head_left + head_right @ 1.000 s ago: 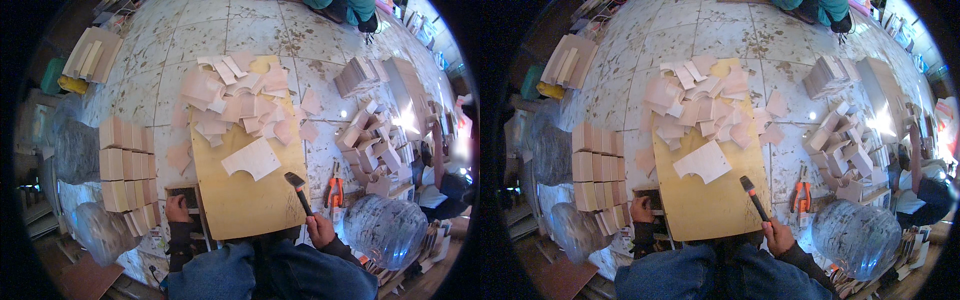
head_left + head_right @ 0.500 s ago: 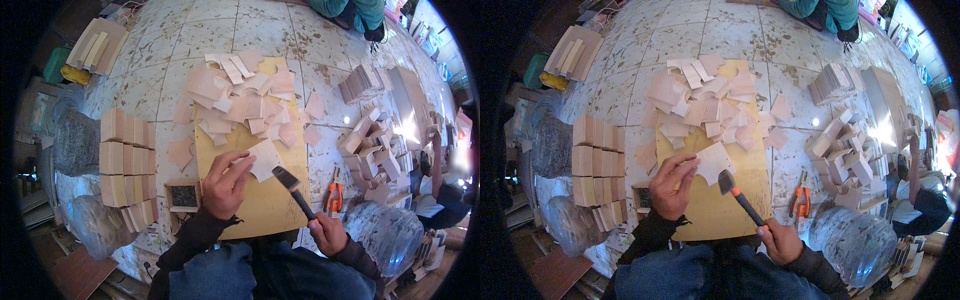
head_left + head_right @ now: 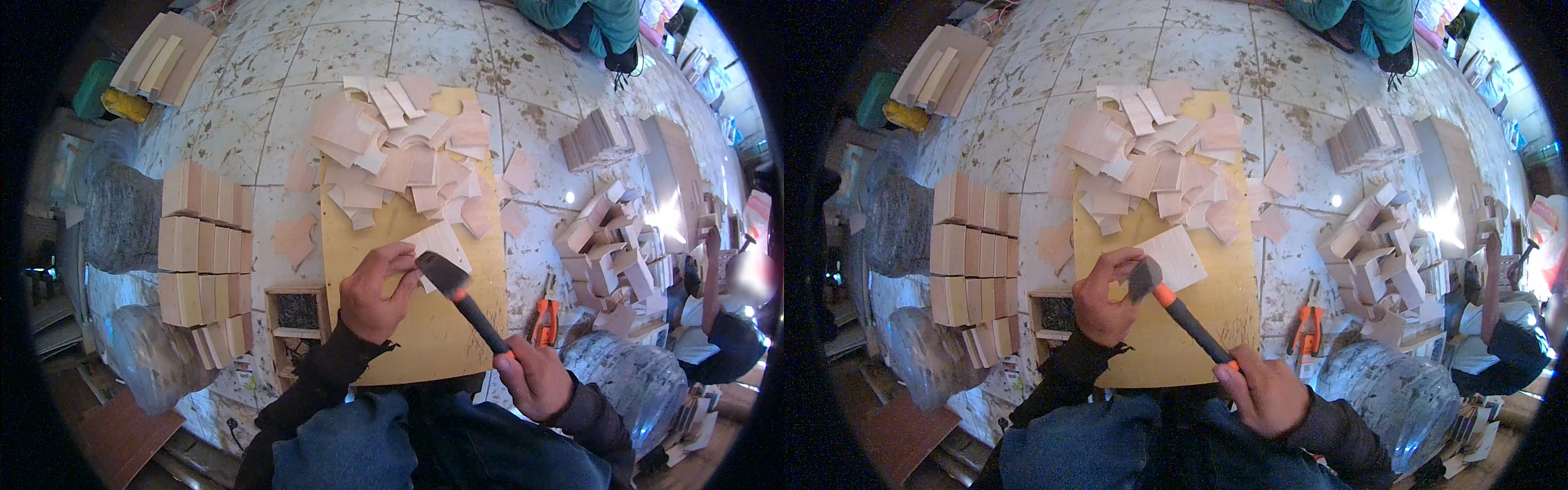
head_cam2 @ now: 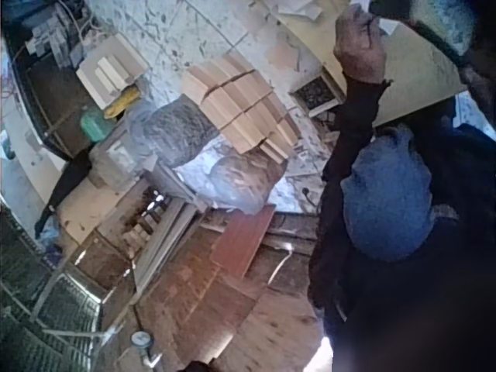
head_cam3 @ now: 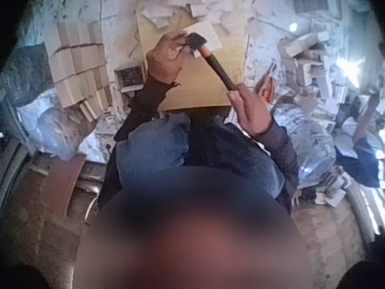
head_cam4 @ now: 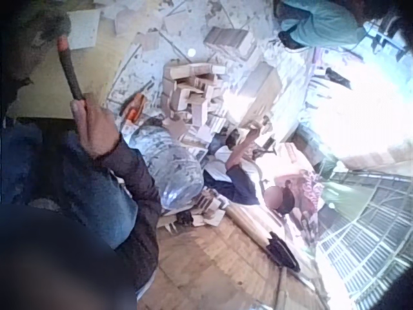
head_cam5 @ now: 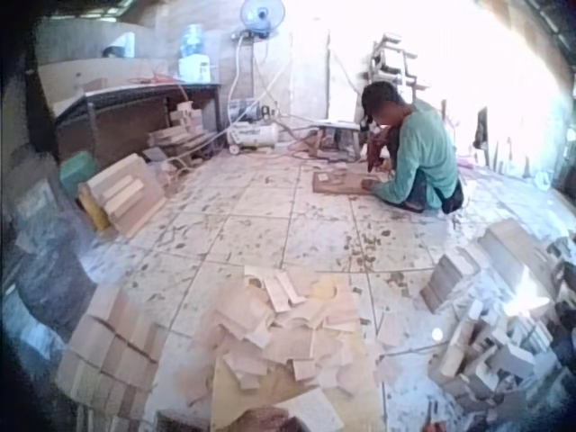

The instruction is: The person repeatedly picks up small wooden pieces with a circular cutout and taps them with a hammer on a workbench. The person then places the pieces into a nearby pile. The task continues in a repetitive cycle throughout the clip.

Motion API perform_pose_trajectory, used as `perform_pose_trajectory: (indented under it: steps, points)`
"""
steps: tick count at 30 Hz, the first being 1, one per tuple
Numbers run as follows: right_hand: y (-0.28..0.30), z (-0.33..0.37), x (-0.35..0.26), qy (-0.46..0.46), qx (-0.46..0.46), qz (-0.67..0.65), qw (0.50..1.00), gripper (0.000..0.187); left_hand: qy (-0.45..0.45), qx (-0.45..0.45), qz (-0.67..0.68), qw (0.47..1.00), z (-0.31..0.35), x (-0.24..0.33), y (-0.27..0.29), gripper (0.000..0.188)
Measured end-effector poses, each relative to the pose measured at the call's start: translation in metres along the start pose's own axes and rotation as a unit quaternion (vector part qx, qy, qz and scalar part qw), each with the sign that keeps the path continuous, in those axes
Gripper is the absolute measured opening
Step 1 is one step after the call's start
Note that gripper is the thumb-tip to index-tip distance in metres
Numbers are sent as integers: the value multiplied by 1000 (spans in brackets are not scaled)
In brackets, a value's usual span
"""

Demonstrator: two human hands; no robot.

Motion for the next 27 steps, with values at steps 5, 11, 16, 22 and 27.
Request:
perform_pose_trajectory:
  steps: [5,11,16,22,27]
  points:
    - [10,-2,-1,-28,24,37,999,31,-102,-5,-20,995,-5,17,3,67]
    - [36,21,-27,125,118,-251,953,37,-132,-22,-97,986,-3,19,-7,84]
    - [-4,-3,-11,97,70,108,987,27,-176,19,-68,982,0,14,-8,85]
    - [-7,5,15,76,73,-364,926,29,-170,4,-92,981,2,11,-11,86]
    - [-31,-13,49,23,81,51,995,29,-175,11,-96,980,2,13,-9,83]
Point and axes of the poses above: each hand's wrist, its own z-axis away from the middle knuckle, its own y-axis out of the back of the hand, x = y × z, the point moved 8 cm from there along -z, towards the middle knuckle
